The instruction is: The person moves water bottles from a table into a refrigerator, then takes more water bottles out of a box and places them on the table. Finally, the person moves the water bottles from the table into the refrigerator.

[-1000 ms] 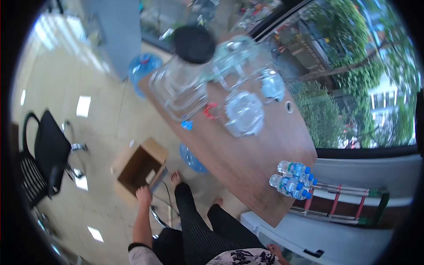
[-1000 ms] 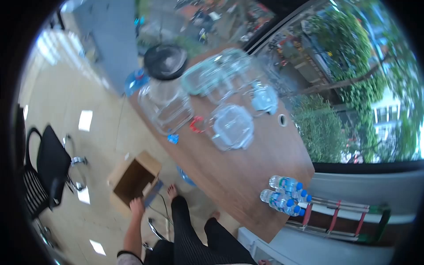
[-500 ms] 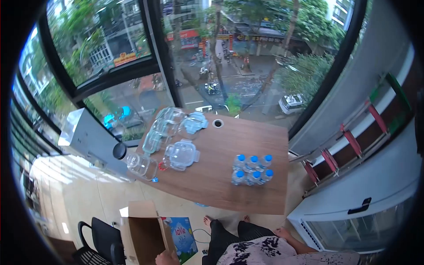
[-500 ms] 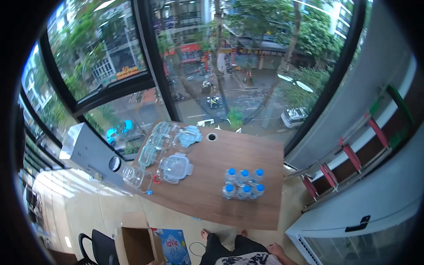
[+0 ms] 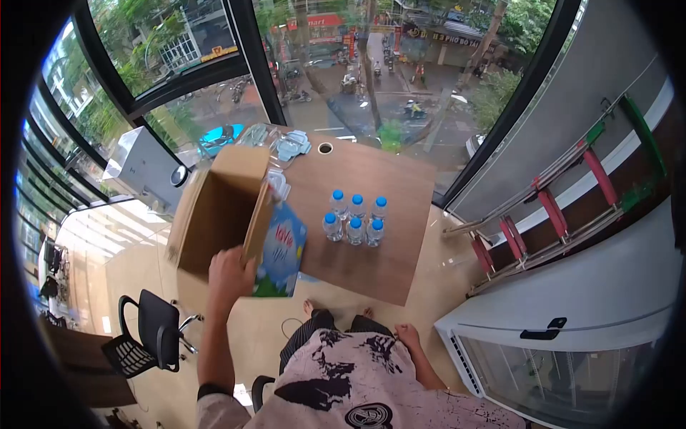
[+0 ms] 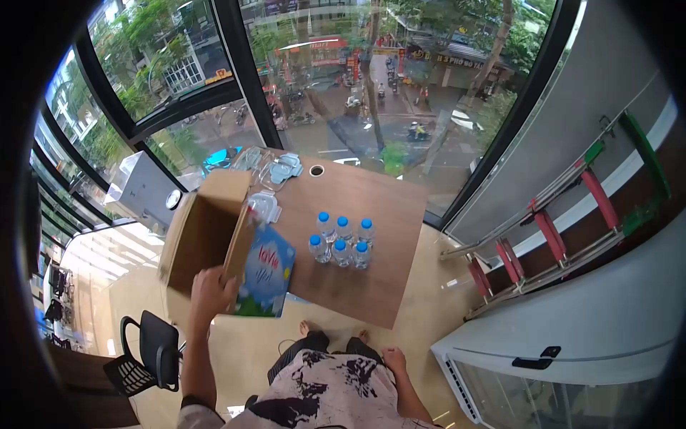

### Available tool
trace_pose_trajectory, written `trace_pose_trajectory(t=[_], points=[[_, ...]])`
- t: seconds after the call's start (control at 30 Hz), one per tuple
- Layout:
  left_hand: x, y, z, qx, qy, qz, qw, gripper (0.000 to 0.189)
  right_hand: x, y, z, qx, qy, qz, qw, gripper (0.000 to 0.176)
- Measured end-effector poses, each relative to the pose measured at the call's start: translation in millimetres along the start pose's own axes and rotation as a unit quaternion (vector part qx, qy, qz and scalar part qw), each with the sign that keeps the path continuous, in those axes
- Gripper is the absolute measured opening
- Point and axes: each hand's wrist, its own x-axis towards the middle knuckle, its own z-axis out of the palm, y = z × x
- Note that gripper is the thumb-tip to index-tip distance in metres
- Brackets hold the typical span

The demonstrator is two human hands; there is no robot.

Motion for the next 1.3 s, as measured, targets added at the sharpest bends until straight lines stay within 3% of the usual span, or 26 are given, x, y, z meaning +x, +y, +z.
trace_pose_trajectory(t=[0.1,0.47,0.6,0.67,0.7,0.77,0.83,1.0,1.07,1.1,1.17,1.2,1.27,1.3], points=[[35,26,22,-0.007,0.005,0.02,1.0,0.016,32,3,5,0.092,-0.022,-0.01,0.995,0.039],[107,46,75,0.002,0.027,0.093,0.995,0.016,-1,-71,-43,0.222,0.013,-0.02,0.975,0.039],[116,44,74,-0.025,0.012,0.099,0.995,0.018,23,-102,-45,0.229,0.034,-0.043,0.972,0.04],[115,39,77,-0.037,0.007,0.099,0.994,0.019,20,-120,-50,0.129,0.081,-0.071,0.986,0.042],[114,41,72,-0.05,-0.009,0.099,0.994,0.021,5,-144,-61,0.127,0.078,-0.065,0.987,0.042],[117,41,71,-0.063,-0.034,0.095,0.993,0.024,-8,-207,-83,0.062,0.116,-0.152,0.98,0.043],[115,34,76,-0.043,-0.02,0.132,0.99,0.03,-10,-259,-88,0.05,0.085,-0.185,0.978,0.044],[97,40,60,-0.125,-0.036,0.093,0.987,0.046,-11,-372,-76,0.05,0.054,-0.253,0.965,0.046],[88,26,45,-0.165,-0.048,0.071,0.983,0.051,3,-402,-65,-0.005,0.106,-0.344,0.933,0.043],[83,17,36,-0.183,-0.026,0.096,0.978,0.051,15,-407,-54,-0.007,0.112,-0.346,0.931,0.043],[78,-1,20,-0.206,0.011,0.144,0.968,0.049,43,-415,-41,-0.205,0.215,-0.448,0.843,0.036],[76,-13,12,-0.209,0.024,0.164,0.964,0.047,45,-421,-40,-0.212,0.225,-0.453,0.836,0.036],[75,-36,-3,-0.225,0.032,0.176,0.958,0.046,48,-431,-39,-0.19,0.299,-0.544,0.761,0.03],[73,-45,-8,-0.232,0.026,0.184,0.955,0.046,51,-431,-35,-0.197,0.296,-0.544,0.76,0.029]])
